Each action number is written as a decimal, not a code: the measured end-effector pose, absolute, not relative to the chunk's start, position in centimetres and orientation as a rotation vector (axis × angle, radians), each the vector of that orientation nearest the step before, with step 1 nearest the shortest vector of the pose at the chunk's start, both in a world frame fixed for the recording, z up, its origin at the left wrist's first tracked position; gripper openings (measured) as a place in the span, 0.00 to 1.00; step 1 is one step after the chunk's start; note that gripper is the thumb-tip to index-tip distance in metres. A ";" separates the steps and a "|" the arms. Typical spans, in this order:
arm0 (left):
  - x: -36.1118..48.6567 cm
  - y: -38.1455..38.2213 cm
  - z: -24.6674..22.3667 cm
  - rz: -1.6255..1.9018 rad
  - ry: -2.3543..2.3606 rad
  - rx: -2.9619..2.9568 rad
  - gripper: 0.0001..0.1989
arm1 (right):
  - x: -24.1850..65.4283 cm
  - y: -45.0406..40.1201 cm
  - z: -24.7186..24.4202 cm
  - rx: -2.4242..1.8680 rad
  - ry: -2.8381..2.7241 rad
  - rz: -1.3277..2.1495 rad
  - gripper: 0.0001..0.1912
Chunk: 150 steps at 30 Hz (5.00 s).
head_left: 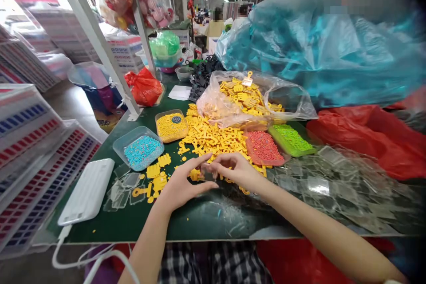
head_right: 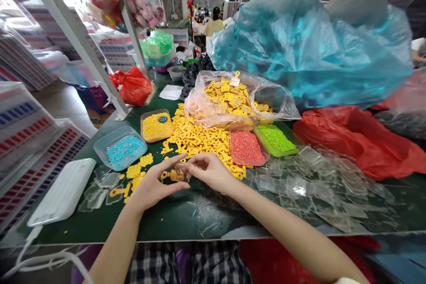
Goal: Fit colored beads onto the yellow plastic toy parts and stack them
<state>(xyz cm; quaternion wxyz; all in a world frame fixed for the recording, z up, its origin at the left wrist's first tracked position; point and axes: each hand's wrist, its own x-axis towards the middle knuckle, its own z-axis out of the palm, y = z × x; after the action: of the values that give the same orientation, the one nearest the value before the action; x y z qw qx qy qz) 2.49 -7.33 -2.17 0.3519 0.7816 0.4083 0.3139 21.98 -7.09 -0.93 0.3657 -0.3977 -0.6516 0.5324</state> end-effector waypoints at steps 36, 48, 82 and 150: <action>-0.1 -5.0 -3.5 0.654 1.169 2.513 0.20 | 22.0 -8.0 -5.6 -1.125 -2.132 0.463 0.18; 0.4 -5.8 -3.5 0.926 0.921 2.647 0.19 | 20.9 -8.9 -5.1 -1.090 -1.922 0.820 0.08; -1.7 -5.1 -3.2 1.348 1.257 2.779 0.15 | 20.9 -8.1 -4.4 -0.964 -1.909 0.282 0.08; 1.2 -5.8 -3.6 1.074 1.003 1.653 0.16 | 20.0 -5.3 -2.0 -1.104 -1.490 1.647 0.18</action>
<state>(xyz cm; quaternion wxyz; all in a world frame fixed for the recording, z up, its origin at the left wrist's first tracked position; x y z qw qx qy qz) 1.18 -5.78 -3.58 0.4481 0.6682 0.4055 0.4340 20.04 -5.31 -1.98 0.3248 -0.4208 -0.5680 0.6283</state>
